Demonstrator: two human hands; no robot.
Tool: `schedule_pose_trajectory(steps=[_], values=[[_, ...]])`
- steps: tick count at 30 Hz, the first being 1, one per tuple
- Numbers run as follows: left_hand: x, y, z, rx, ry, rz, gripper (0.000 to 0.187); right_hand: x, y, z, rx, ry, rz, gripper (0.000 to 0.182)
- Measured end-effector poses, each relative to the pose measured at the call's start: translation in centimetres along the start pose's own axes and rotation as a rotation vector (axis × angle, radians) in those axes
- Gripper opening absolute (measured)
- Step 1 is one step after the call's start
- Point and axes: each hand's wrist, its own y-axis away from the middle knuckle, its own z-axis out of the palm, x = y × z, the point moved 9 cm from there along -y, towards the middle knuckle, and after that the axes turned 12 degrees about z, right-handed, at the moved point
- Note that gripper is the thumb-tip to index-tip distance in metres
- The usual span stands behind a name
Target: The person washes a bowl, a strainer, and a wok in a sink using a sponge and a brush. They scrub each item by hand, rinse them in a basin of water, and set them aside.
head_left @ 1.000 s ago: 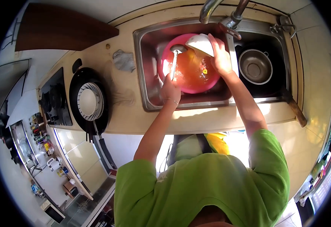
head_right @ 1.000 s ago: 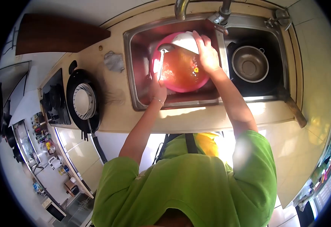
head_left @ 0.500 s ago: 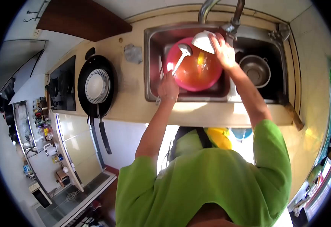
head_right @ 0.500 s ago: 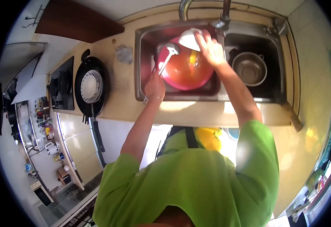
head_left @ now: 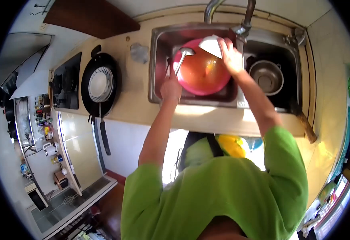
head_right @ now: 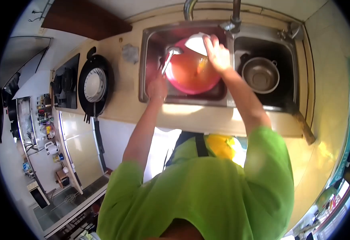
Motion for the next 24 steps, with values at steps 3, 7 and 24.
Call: schedule_pose_trajectory(steps=[3,7,24], values=[[-1.4,3.3,2.3,0.098,0.183,-0.027,0.034,2.2,1.6,0.6,-0.052,-0.274,0.235,0.046],[-2.6,2.1,2.2,0.242,0.855,-0.141,0.024,6.7,3.9,7.2,-0.230,-1.295,0.733,0.041],[-2.2,4.1,-1.4,0.052,1.615,-0.288,0.027,-7.4,6.5,5.3,-0.735,-2.180,0.853,0.039]])
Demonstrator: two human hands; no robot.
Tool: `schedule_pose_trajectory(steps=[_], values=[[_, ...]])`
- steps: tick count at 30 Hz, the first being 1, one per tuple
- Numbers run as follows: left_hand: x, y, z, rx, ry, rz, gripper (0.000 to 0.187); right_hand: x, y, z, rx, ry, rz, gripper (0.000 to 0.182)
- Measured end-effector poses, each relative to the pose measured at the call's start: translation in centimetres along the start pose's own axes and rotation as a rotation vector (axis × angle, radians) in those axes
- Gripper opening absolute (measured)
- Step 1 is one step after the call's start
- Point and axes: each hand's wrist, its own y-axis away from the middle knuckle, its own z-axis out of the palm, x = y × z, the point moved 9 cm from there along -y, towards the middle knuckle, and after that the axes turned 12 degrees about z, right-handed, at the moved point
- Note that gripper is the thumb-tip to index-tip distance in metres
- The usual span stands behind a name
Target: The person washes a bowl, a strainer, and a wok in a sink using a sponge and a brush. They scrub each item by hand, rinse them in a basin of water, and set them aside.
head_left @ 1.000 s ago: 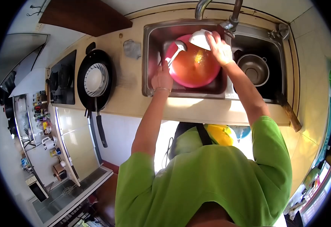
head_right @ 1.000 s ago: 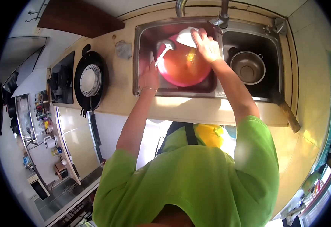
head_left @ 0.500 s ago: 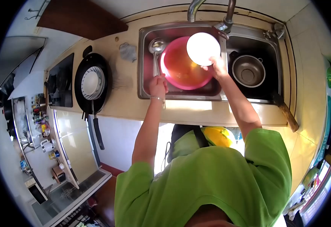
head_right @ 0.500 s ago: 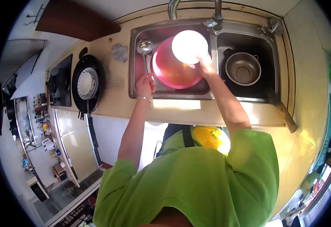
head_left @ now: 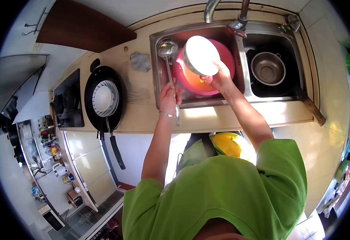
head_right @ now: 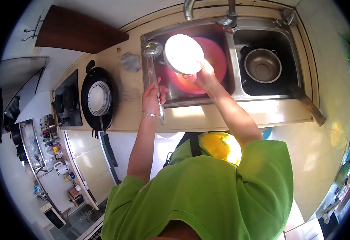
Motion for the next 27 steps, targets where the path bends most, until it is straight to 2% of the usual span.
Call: schedule_pose_trajectory(steps=[4,6,7,8,10,13,15,18,19,20,22,24,27], values=[[1.5,-0.1,-1.2,0.034,-0.052,0.074,0.028,1.3,-1.1,0.6,0.060,-0.031,0.048,0.036],[1.0,-0.3,-2.4,0.014,-0.106,0.060,0.027,1.0,-1.5,-1.8,0.277,0.080,-0.001,0.033],[2.0,0.2,-2.9,0.046,-0.130,0.063,0.028,0.3,-1.4,-2.3,0.437,0.209,-0.091,0.033],[3.3,0.8,-3.1,0.071,-0.149,0.062,0.030,0.1,-1.0,-1.9,0.606,0.333,-0.056,0.034],[4.5,1.2,-4.4,0.026,-0.177,0.114,0.040,-0.8,-0.8,0.3,0.635,0.437,-0.273,0.036],[6.7,2.5,-8.6,0.153,-0.152,0.215,0.043,0.5,-2.8,4.0,0.551,0.632,-0.268,0.036],[9.0,3.1,-12.8,0.233,-0.139,0.323,0.044,1.9,-6.3,7.0,0.457,0.941,-0.205,0.039],[12.1,4.6,-19.4,0.381,-0.232,0.376,0.042,6.1,-10.7,14.6,0.214,0.964,-0.313,0.035],[13.0,5.1,-21.5,0.399,-0.247,0.395,0.041,8.2,-12.4,15.7,0.261,1.030,-0.201,0.035],[13.6,5.4,-23.5,0.445,-0.230,0.351,0.041,9.9,-13.5,17.5,0.241,1.136,-0.173,0.034],[14.7,5.6,-27.3,0.479,-0.251,0.309,0.040,13.6,-17.0,18.7,0.169,1.091,-0.158,0.029],[15.0,5.7,-30.7,0.555,-0.266,0.239,0.041,15.7,-19.0,20.4,0.195,1.250,-0.195,0.026],[14.7,5.2,-34.5,0.556,-0.337,0.153,0.040,18.0,-19.9,22.2,0.218,1.405,-0.194,0.029]])
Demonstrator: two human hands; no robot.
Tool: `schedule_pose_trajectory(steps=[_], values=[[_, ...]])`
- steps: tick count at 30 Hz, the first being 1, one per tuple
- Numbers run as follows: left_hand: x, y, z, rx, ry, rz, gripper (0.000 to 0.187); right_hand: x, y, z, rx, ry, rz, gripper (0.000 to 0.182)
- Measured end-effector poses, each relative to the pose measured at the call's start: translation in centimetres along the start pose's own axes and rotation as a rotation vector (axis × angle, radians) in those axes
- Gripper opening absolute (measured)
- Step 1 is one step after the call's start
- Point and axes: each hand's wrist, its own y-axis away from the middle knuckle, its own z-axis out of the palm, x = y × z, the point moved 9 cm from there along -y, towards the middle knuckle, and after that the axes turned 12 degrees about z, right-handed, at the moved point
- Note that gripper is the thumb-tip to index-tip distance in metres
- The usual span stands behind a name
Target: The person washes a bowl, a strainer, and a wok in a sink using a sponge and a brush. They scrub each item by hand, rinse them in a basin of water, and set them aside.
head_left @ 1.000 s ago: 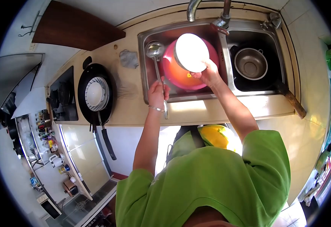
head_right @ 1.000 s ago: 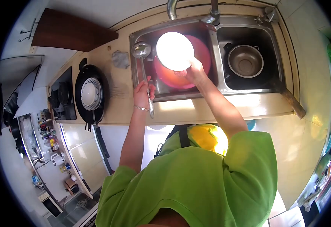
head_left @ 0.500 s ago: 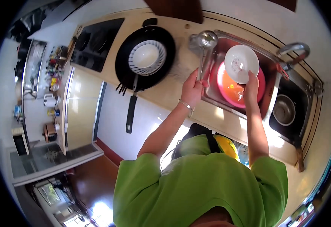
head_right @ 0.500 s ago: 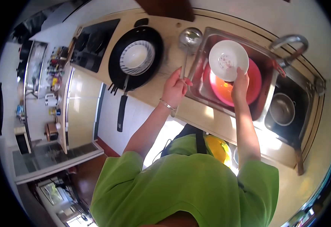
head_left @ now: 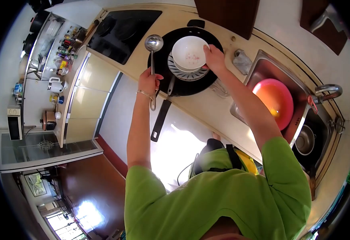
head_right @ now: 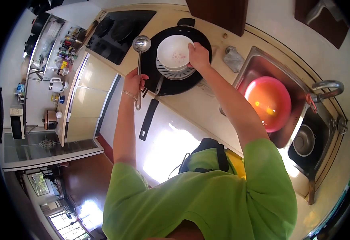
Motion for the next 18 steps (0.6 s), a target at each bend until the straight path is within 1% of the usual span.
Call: schedule_pose_trajectory(steps=[1,3,4,7,8,9,10,11,12,13,14,15,16,18], values=[[-0.5,-0.7,-0.9,0.006,0.002,-0.003,0.040,0.0,-0.3,0.8,-0.006,0.003,-0.001,0.029],[-2.2,-1.8,-1.1,-0.071,-0.074,-0.096,0.031,1.7,-1.6,2.6,-0.066,0.074,0.086,0.032],[-2.6,-2.4,-1.2,-0.081,-0.073,-0.100,0.031,1.6,-2.0,2.8,-0.031,0.189,0.004,0.032],[-4.1,-3.4,-2.0,-0.121,-0.267,-0.145,0.028,3.8,-4.0,4.2,-0.032,0.250,-0.001,0.032],[-4.5,-3.7,-1.9,-0.161,-0.335,-0.137,0.029,2.0,-2.9,5.6,0.170,0.806,-0.580,0.043],[-7.0,-5.2,-3.1,-0.166,-0.317,-0.113,0.029,2.5,-3.5,5.9,0.051,0.771,-0.345,0.057],[-8.5,-6.3,-3.6,-0.214,-0.285,-0.127,0.030,3.3,-4.3,6.3,0.055,0.799,-0.264,0.066],[-8.2,-6.3,-3.2,-0.224,-0.274,-0.183,0.030,3.9,-4.7,6.6,0.013,0.796,-0.188,0.066],[-8.9,-7.9,-3.5,-0.328,-0.417,-0.080,0.026,4.3,-4.9,7.2,0.003,0.802,-0.166,0.058],[-6.3,-6.8,-2.4,-0.267,-0.541,-0.091,0.022,3.1,-3.4,5.7,-0.073,0.739,-0.046,0.044],[-7.6,-7.9,-2.6,-0.259,-0.480,-0.073,0.017,1.3,-1.1,2.3,0.071,0.514,-0.001,0.034],[-7.8,-8.4,-2.5,-0.335,-0.544,-0.097,0.017,0.5,0.5,0.2,0.112,0.332,-0.041,0.035],[-8.9,-9.2,-2.8,-0.361,-0.524,-0.095,0.016,-0.3,2.6,-2.2,0.193,0.179,-0.239,0.032],[-9.4,-9.3,-1.8,-0.397,-0.502,-0.093,0.016,0.3,7.1,-9.2,0.331,0.071,-0.395,0.028]])
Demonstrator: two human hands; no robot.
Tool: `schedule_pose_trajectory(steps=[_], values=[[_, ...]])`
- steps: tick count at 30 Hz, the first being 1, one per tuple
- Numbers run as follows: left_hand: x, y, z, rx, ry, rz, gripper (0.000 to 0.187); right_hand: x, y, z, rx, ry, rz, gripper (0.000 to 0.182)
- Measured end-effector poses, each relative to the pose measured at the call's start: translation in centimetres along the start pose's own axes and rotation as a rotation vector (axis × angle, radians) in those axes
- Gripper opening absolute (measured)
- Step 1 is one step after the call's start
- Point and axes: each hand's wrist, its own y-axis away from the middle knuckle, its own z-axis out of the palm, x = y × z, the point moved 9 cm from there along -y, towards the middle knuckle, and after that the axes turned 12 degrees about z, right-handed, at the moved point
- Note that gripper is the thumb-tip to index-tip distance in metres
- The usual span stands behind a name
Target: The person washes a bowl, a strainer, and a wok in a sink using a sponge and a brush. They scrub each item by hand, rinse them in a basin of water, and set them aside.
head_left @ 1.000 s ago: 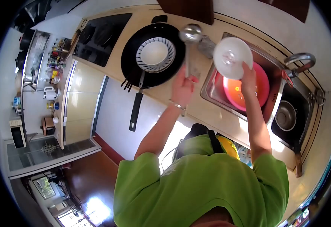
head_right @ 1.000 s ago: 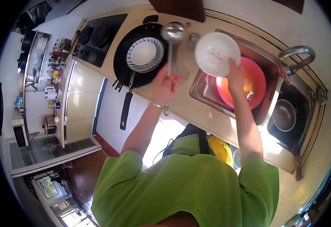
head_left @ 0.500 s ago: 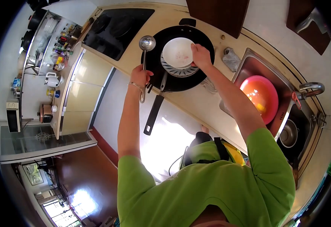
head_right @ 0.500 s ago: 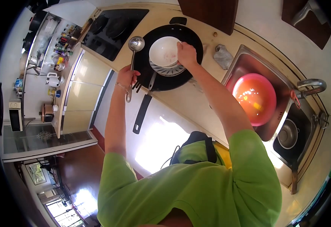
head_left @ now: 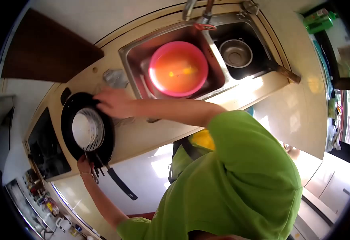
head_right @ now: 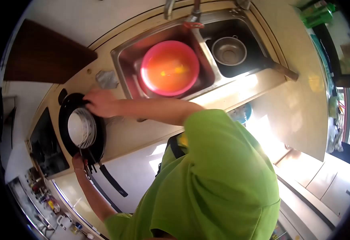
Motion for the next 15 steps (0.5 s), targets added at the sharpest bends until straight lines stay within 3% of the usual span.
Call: schedule_pose_trajectory(steps=[1,2,3,4,5,6,7,9,11,13,14,15], values=[[1.0,0.4,0.2,-0.028,-0.094,-0.007,0.018,1.1,0.9,-4.1,-0.082,0.167,0.163,0.024],[1.6,0.7,0.6,-0.052,-0.189,-0.016,0.020,4.2,2.2,-8.3,0.152,0.041,-0.052,0.024],[1.5,0.6,0.9,-0.059,-0.193,-0.016,0.020,6.6,3.5,-13.4,0.287,-0.054,0.011,0.023],[2.6,0.2,0.4,-0.022,-0.442,0.145,0.023,5.2,5.2,-19.8,0.458,0.405,-0.059,0.019],[4.0,0.6,0.4,0.017,-0.693,0.300,0.026,9.1,7.1,-24.8,0.519,0.303,0.093,0.017],[6.2,2.0,1.3,-0.034,-0.787,0.155,0.032,10.7,9.0,-29.1,0.640,0.474,0.108,0.016],[5.8,1.7,1.6,-0.024,-0.791,0.121,0.032,15.4,10.8,-32.9,0.663,0.570,0.256,0.015],[5.1,1.8,0.2,0.018,-0.826,0.145,0.033,23.0,13.1,-37.6,0.409,0.968,0.562,0.019],[7.7,3.4,-0.2,0.105,-0.948,0.072,0.032,28.0,15.7,-39.1,0.176,1.265,0.625,0.018],[9.2,5.2,-0.9,0.176,-1.075,0.012,0.032,32.9,17.3,-38.9,-0.252,1.400,0.848,0.023],[10.3,6.2,-1.7,0.301,-1.062,0.077,0.031,34.5,17.7,-38.4,-0.464,1.475,0.820,0.020],[11.7,7.2,-2.3,0.420,-1.048,0.149,0.030,35.8,17.8,-38.3,-0.476,1.458,0.817,0.020]])
